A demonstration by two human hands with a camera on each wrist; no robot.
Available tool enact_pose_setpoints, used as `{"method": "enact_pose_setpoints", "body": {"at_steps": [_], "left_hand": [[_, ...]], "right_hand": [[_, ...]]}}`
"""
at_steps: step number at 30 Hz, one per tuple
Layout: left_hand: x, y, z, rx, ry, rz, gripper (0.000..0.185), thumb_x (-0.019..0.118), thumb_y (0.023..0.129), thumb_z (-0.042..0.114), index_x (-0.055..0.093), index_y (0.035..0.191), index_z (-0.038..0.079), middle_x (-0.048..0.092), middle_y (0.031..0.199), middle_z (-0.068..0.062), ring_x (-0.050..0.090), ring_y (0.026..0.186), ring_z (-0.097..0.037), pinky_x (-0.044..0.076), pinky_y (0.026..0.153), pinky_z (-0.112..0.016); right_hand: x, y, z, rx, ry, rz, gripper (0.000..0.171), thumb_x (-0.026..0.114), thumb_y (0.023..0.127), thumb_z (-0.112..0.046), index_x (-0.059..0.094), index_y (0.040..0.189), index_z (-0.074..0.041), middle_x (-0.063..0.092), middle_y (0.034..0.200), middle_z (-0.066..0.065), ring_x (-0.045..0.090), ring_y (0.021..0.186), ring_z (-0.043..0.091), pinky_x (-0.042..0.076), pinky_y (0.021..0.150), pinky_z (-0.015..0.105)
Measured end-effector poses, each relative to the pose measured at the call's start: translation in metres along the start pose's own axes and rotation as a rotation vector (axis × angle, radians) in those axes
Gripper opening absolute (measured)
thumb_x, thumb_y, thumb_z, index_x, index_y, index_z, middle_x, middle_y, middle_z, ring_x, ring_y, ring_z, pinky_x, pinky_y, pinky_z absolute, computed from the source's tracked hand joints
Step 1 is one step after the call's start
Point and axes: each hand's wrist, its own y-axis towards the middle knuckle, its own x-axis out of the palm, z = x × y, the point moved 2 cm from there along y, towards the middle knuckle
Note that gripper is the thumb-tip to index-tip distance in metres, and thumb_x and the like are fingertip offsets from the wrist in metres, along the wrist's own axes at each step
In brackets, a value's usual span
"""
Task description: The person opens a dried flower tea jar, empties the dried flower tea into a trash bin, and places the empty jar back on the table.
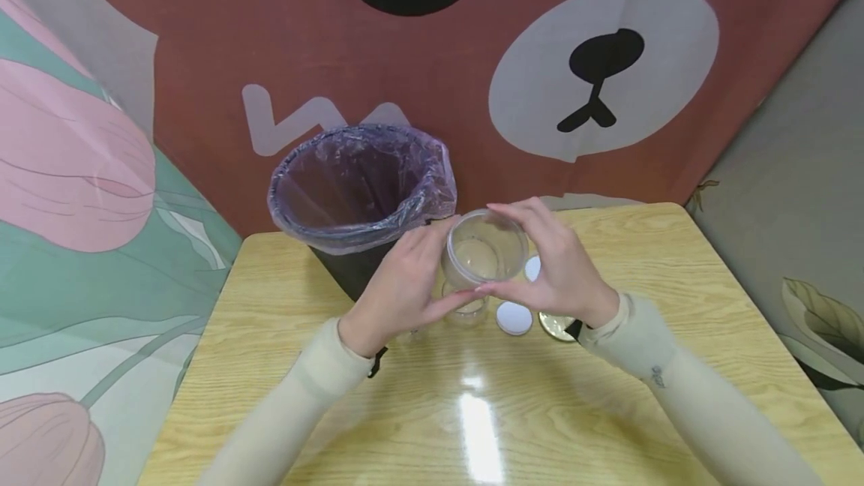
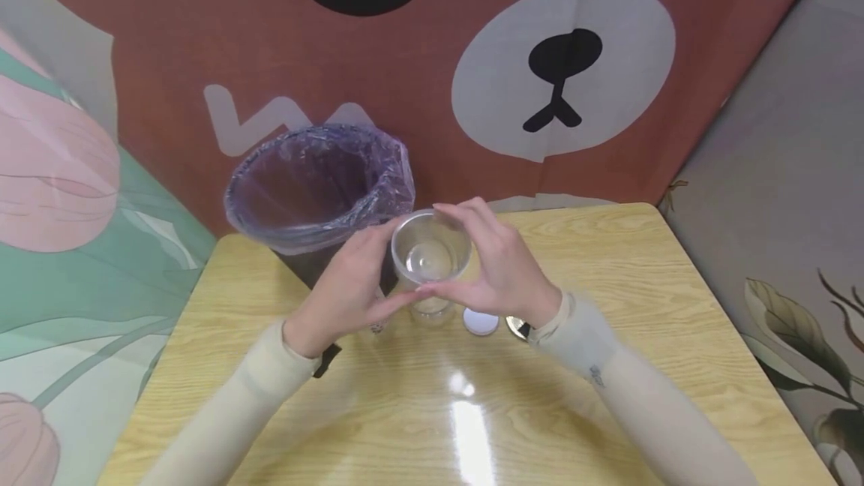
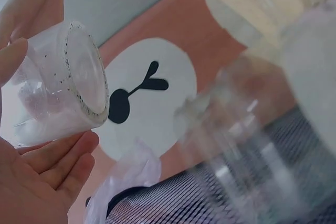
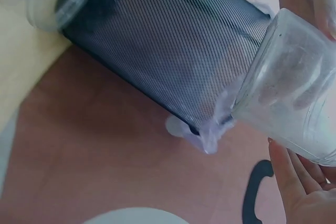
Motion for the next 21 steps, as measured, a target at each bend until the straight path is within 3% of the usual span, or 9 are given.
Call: {"method": "enact_pose_setpoints", "body": {"at_steps": [4, 10, 16, 21], "left_hand": [[0.009, -0.009, 0.004, 0.009, 0.027, -0.021, 0.09, 0.083, 0.081, 0.054, 0.051, 0.14, -0.006, 0.069, 0.125, -0.015, 0.065, 0.114, -0.029, 0.051, 0.107, -0.04], [0.021, -0.028, 0.004, -0.017, 0.048, -0.124, 0.086, 0.08, 0.082, 0.059, 0.056, 0.137, -0.003, 0.07, 0.123, -0.013, 0.064, 0.115, -0.028, 0.049, 0.108, -0.042], [0.035, -0.047, 0.002, -0.064, 0.035, -0.178, 0.082, 0.082, 0.079, 0.059, 0.058, 0.133, 0.003, 0.071, 0.118, -0.008, 0.063, 0.114, -0.027, 0.047, 0.109, -0.043], [0.045, -0.059, 0.005, -0.062, 0.134, -0.219, 0.092, 0.08, 0.077, 0.068, 0.055, 0.139, 0.005, 0.073, 0.121, -0.007, 0.064, 0.117, -0.024, 0.043, 0.116, -0.044]], "right_hand": [[0.005, -0.016, 0.001, 0.039, 0.014, -0.045, 0.092, 0.072, 0.085, -0.067, 0.057, 0.138, 0.005, 0.067, 0.121, 0.014, 0.065, 0.108, 0.027, 0.052, 0.1, 0.024], [0.017, -0.041, 0.006, 0.106, 0.002, -0.136, 0.089, 0.073, 0.084, -0.068, 0.058, 0.137, 0.003, 0.066, 0.12, 0.012, 0.066, 0.106, 0.023, 0.055, 0.096, 0.03], [0.031, -0.059, 0.007, 0.161, -0.007, -0.231, 0.085, 0.086, 0.078, -0.057, 0.058, 0.135, -0.001, 0.064, 0.116, 0.009, 0.065, 0.103, 0.021, 0.059, 0.088, 0.038], [0.044, -0.07, 0.01, 0.187, -0.015, -0.315, 0.085, 0.088, 0.076, -0.055, 0.057, 0.135, -0.003, 0.063, 0.116, 0.007, 0.065, 0.103, 0.02, 0.06, 0.09, 0.04]]}}
